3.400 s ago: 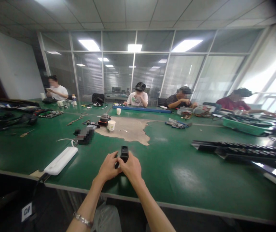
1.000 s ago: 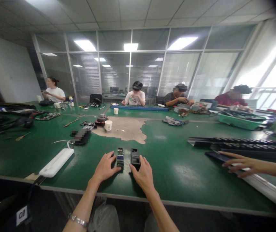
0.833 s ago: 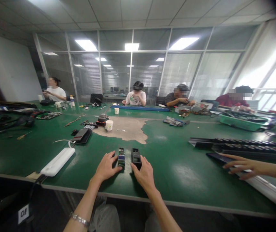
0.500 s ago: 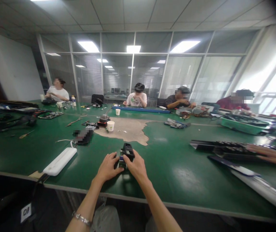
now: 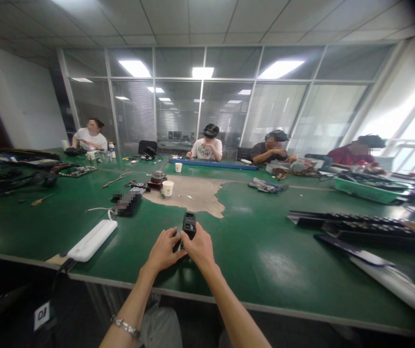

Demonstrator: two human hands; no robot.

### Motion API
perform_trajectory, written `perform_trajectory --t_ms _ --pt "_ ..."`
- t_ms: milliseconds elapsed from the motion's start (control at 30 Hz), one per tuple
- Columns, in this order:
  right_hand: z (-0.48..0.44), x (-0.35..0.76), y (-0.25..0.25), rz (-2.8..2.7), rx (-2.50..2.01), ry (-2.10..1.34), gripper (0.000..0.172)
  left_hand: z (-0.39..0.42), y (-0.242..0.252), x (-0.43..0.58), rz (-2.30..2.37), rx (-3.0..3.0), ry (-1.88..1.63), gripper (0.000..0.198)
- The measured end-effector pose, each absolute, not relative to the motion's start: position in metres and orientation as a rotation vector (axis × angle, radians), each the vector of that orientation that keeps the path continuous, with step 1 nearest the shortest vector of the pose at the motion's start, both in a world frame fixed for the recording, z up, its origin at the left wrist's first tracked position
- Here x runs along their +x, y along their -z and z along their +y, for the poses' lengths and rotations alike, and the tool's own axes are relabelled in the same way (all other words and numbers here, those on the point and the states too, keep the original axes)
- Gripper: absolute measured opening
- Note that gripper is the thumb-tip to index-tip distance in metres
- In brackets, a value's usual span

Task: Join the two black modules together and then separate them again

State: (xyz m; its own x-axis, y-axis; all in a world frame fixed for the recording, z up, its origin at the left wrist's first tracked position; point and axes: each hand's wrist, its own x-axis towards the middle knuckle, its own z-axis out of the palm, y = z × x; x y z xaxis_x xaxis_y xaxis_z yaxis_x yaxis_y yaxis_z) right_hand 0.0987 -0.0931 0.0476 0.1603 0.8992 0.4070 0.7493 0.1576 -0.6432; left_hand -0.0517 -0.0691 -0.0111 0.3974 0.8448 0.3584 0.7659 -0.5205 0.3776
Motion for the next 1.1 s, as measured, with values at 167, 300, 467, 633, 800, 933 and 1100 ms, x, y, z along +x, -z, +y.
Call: perform_trajectory --t_ms 167,300,467,633,800,933,1100 --pt "-0.092 0.097 -0.048 -1.622 -1.654 -0.231 0.026 -0.068 0.011 -0.052 1.442 2.49 -0.799 0.039" --pt "-0.094 0.096 -0.048 -1.643 -1.69 -0.229 0.027 -0.066 0.015 -0.052 1.446 2.477 -0.812 0.04" --pt "-0.094 0.093 -0.042 -1.681 -1.789 -0.214 0.033 -0.06 0.023 -0.052 1.461 2.452 -0.838 0.058" --pt "-0.097 0.09 -0.025 -1.714 -1.797 -0.174 0.034 -0.057 0.028 -0.052 1.491 2.447 -0.791 0.075" --pt "-0.102 0.093 -0.005 -1.717 -1.726 -0.147 0.044 -0.058 0.026 -0.052 1.513 2.442 -0.765 0.075" --pt "-0.101 0.094 -0.001 -1.685 -1.676 -0.143 0.061 -0.058 0.025 -0.052 1.513 2.47 -0.711 0.078" --pt "-0.103 0.091 -0.007 -1.635 -1.692 -0.164 0.049 -0.062 0.02 -0.051 1.518 2.48 -0.71 0.07"
